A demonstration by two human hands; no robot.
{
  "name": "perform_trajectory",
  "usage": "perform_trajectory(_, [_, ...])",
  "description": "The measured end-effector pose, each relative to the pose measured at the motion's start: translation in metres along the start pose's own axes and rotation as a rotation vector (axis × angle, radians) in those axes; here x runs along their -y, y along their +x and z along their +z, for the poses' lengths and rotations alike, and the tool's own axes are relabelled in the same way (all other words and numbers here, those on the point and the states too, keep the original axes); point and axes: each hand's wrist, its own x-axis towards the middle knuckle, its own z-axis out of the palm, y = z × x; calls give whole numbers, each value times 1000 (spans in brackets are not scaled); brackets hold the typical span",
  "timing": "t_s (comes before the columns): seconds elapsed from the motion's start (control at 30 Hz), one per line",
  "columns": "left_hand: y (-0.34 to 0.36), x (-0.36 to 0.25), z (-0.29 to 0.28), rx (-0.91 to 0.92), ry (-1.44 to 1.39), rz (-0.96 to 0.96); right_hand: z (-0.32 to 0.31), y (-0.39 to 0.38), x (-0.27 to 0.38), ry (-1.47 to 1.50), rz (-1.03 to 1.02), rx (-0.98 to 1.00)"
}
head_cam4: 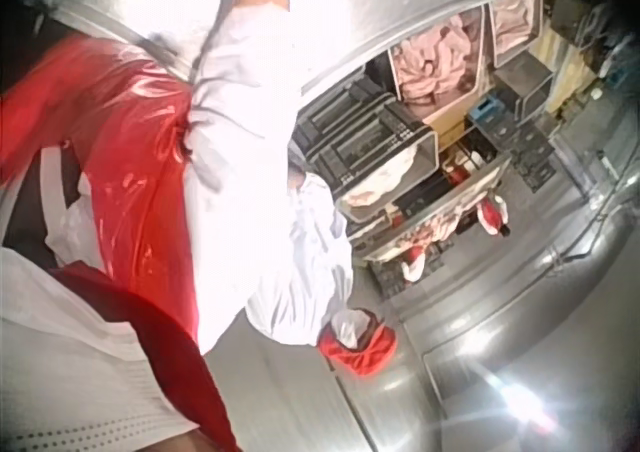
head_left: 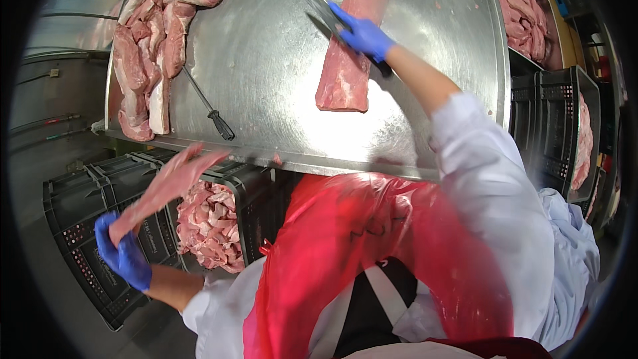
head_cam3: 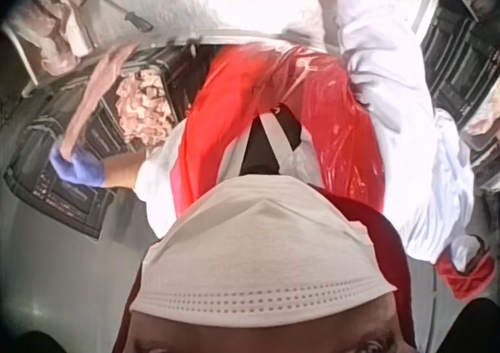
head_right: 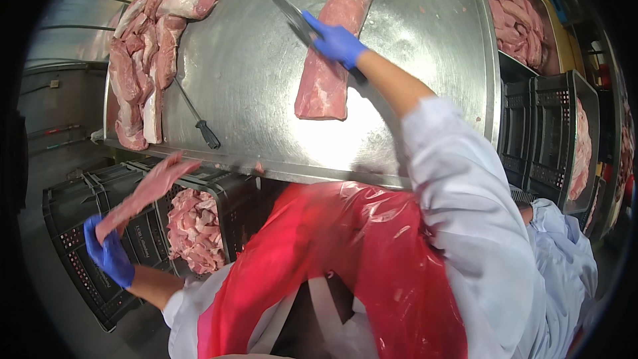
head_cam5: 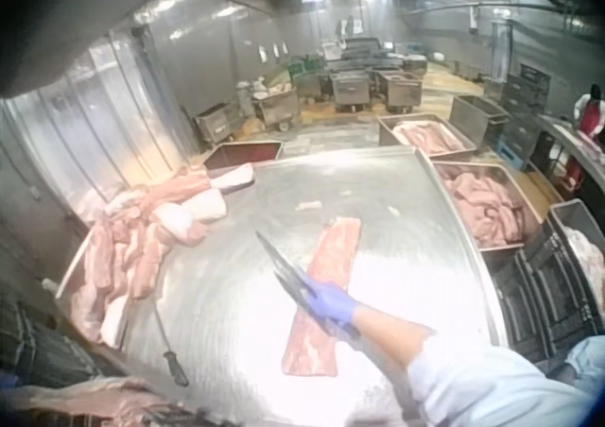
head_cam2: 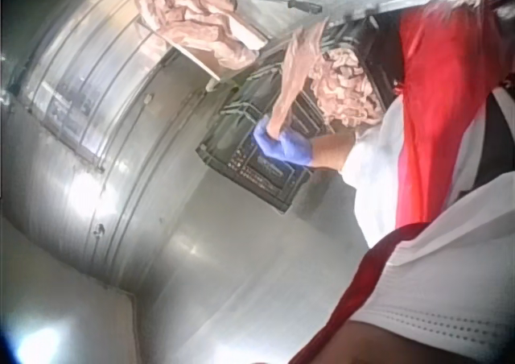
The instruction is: The person trims fat and connective tissue from large cuts of raw meat using a knife on a stainless steel table. They repeatedly reposition the meat, slice off unwanted portions, and place the trimmed pieces into a nearby bin.
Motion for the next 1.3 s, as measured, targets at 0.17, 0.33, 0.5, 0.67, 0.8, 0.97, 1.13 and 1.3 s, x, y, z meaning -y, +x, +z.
perform_trajectory(0.17, [-50, 17, -35, 176, 128, -255, 31, 85, -36, -182, -1, 84])
perform_trajectory(0.33, [-135, 130, -46, 226, 80, -703, 26, 39, -20, -148, 180, 293])
perform_trajectory(0.5, [-217, 236, -35, 317, 53, -989, -6, -40, -30, -109, 150, 397])
perform_trajectory(0.67, [-178, 274, -26, 793, 304, -951, -48, -16, -98, -218, 47, -403])
perform_trajectory(0.8, [-88, 271, -21, 632, 699, -531, -95, 24, -112, -150, 571, -437])
perform_trajectory(0.97, [0, 204, 38, 452, 514, -294, -82, -8, -157, -547, 427, -248])
perform_trajectory(1.13, [39, 145, 77, 492, 416, -136, -65, -68, -46, -124, 558, -65])
perform_trajectory(1.3, [119, 113, 173, 567, 296, 236, -47, -53, -67, -169, 418, -160])
